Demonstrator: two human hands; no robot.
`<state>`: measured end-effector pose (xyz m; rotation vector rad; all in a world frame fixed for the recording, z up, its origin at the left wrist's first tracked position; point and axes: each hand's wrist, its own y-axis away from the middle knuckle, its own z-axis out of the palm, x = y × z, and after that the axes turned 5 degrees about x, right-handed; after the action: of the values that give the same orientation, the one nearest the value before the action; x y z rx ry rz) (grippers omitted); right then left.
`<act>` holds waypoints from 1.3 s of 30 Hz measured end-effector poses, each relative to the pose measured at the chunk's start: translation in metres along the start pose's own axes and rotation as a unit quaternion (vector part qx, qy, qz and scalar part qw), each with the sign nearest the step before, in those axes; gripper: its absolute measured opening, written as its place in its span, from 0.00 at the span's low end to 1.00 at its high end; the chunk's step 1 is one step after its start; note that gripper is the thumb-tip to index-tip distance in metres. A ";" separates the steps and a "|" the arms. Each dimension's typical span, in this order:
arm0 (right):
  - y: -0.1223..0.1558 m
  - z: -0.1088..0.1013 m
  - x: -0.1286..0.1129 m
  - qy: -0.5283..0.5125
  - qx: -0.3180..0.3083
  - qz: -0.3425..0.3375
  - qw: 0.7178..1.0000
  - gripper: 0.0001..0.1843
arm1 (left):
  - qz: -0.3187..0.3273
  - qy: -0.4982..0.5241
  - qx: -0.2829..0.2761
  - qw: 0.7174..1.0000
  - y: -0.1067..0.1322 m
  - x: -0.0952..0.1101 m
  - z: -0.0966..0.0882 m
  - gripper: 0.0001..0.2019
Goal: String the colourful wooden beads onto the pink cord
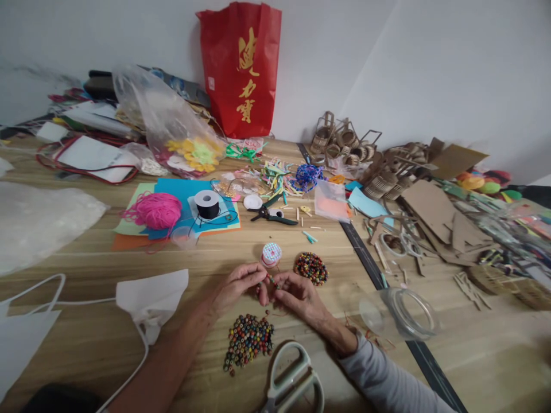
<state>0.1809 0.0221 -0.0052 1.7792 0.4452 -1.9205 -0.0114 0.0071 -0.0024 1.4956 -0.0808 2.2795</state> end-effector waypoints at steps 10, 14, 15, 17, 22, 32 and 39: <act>0.001 0.004 0.000 0.033 0.001 -0.032 0.999 0.17 | 0.003 -0.011 0.014 1.000 0.000 -0.003 -0.003 0.15; 0.004 0.006 -0.006 0.084 0.015 -0.059 0.995 0.17 | 0.036 -0.070 0.027 0.996 0.000 -0.002 -0.005 0.13; 0.005 0.006 -0.009 0.095 0.021 -0.061 0.993 0.17 | 0.040 -0.080 0.031 0.996 0.000 -0.001 -0.006 0.12; 0.008 0.005 -0.017 0.109 0.039 -0.068 0.991 0.17 | 0.041 -0.090 0.043 0.994 0.000 0.000 -0.006 0.12; 0.009 -0.012 -0.045 0.127 0.082 -0.067 0.986 0.14 | 0.026 -0.055 0.054 0.997 -0.001 0.002 -0.003 0.13; 0.019 -0.062 -0.063 0.468 0.271 -0.191 0.819 0.06 | 0.014 -0.023 0.063 0.998 -0.001 0.002 -0.002 0.14; 0.040 -0.033 -0.041 0.712 0.131 -0.108 0.681 0.12 | 0.019 -0.027 0.062 0.997 -0.003 0.002 -0.003 0.15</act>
<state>0.2323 0.0122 0.0354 3.2427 0.8830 -0.2095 -0.0134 0.0106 -0.0027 1.6328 0.0169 2.3117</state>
